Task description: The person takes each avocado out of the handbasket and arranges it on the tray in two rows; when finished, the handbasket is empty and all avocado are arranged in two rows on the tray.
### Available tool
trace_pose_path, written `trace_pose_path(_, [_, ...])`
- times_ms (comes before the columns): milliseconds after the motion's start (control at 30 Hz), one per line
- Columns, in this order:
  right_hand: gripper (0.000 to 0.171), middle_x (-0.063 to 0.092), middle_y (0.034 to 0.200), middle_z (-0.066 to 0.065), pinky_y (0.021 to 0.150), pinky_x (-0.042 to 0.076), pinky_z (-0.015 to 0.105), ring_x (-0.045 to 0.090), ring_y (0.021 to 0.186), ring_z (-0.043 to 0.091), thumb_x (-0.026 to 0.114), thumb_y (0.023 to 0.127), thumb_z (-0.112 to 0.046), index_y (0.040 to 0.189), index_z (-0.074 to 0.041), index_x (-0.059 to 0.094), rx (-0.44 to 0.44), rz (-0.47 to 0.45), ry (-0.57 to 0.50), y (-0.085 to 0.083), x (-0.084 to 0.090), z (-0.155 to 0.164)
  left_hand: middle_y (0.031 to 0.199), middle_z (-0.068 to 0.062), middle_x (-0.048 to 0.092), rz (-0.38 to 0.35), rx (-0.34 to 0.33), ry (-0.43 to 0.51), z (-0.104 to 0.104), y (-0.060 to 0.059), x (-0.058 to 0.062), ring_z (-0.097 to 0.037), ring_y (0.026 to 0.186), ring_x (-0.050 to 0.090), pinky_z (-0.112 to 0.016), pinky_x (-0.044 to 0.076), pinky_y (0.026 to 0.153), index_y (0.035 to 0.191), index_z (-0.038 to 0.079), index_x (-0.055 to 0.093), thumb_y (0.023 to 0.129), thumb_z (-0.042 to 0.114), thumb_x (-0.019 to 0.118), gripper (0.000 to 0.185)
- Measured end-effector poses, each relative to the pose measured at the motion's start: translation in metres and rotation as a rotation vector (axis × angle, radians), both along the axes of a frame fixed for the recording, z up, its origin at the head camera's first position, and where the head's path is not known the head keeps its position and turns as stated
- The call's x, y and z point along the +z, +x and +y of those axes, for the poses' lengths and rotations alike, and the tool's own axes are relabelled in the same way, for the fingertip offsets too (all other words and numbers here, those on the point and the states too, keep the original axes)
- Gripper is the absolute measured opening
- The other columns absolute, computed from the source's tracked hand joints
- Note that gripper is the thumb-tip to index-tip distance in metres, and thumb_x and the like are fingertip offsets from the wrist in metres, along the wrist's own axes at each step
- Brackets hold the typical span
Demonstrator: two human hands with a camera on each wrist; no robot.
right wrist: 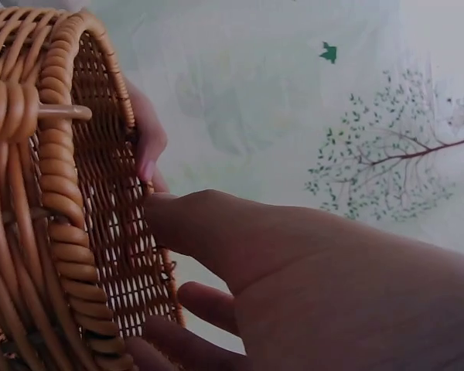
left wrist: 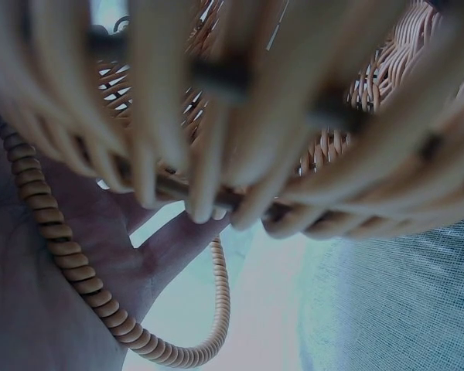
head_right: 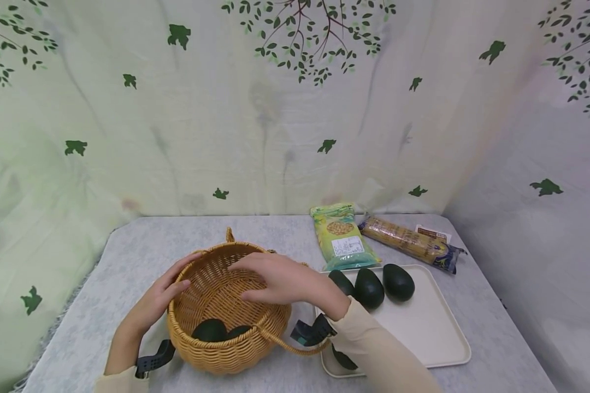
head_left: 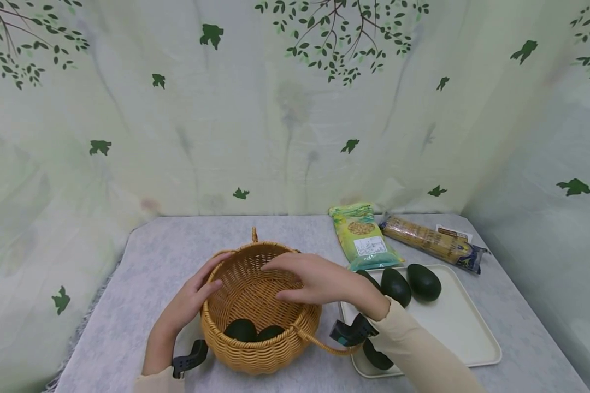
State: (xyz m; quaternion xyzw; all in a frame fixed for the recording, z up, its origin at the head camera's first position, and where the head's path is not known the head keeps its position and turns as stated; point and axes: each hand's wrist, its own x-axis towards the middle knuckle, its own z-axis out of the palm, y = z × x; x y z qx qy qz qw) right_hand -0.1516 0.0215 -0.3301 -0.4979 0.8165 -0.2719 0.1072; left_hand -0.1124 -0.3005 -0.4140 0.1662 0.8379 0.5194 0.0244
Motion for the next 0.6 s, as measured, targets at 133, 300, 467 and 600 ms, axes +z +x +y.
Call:
trace_pose_path(133, [0.054,0.057,0.149,0.000,0.111,0.045,0.032,0.053,0.137,0.015,0.068,0.100,-0.031,0.150,-0.016,0.052,0.056,-0.012,0.037,-0.004,-0.002,-0.008,0.168,-0.009,0.029,-0.004,0.006,-0.006,0.000,0.000,0.000,-0.046,0.148,0.032,-0.070,0.043,0.102,0.160,0.029,0.036,0.110,0.016,0.046,0.053])
trace_pose_path(300, [0.056,0.057,0.150,0.000,0.114,0.042,0.030,0.051,0.139,0.013,0.070,0.099,-0.031,0.150,-0.014,0.053,0.105,0.008,0.106,-0.006,-0.004,-0.020,0.167,-0.009,0.031,0.003,0.006,-0.011,0.000,0.000,0.001,-0.045,0.148,0.032,-0.071,0.042,0.102,0.160,0.030,0.036,0.109,0.016,0.047,0.054])
trace_pose_path(467, [0.058,0.057,0.150,0.001,0.112,0.044,0.030,0.052,0.138,0.014,0.071,0.098,-0.034,0.150,-0.014,0.053,0.132,0.014,0.167,-0.009,-0.009,-0.032,0.167,-0.009,0.030,0.009,0.004,-0.017,0.000,0.000,0.000,-0.045,0.148,0.032,-0.070,0.043,0.101,0.160,0.030,0.036,0.109,0.016,0.047,0.054])
trace_pose_path(600, [0.061,0.055,0.152,0.000,0.112,0.042,0.029,0.050,0.140,0.013,0.071,0.098,-0.037,0.151,-0.015,0.052,0.154,-0.003,0.219,-0.012,-0.013,-0.041,0.167,-0.010,0.030,-0.001,0.003,-0.010,-0.001,-0.001,-0.001,-0.047,0.147,0.033,-0.069,0.045,0.099,0.160,0.030,0.036,0.109,0.017,0.047,0.054])
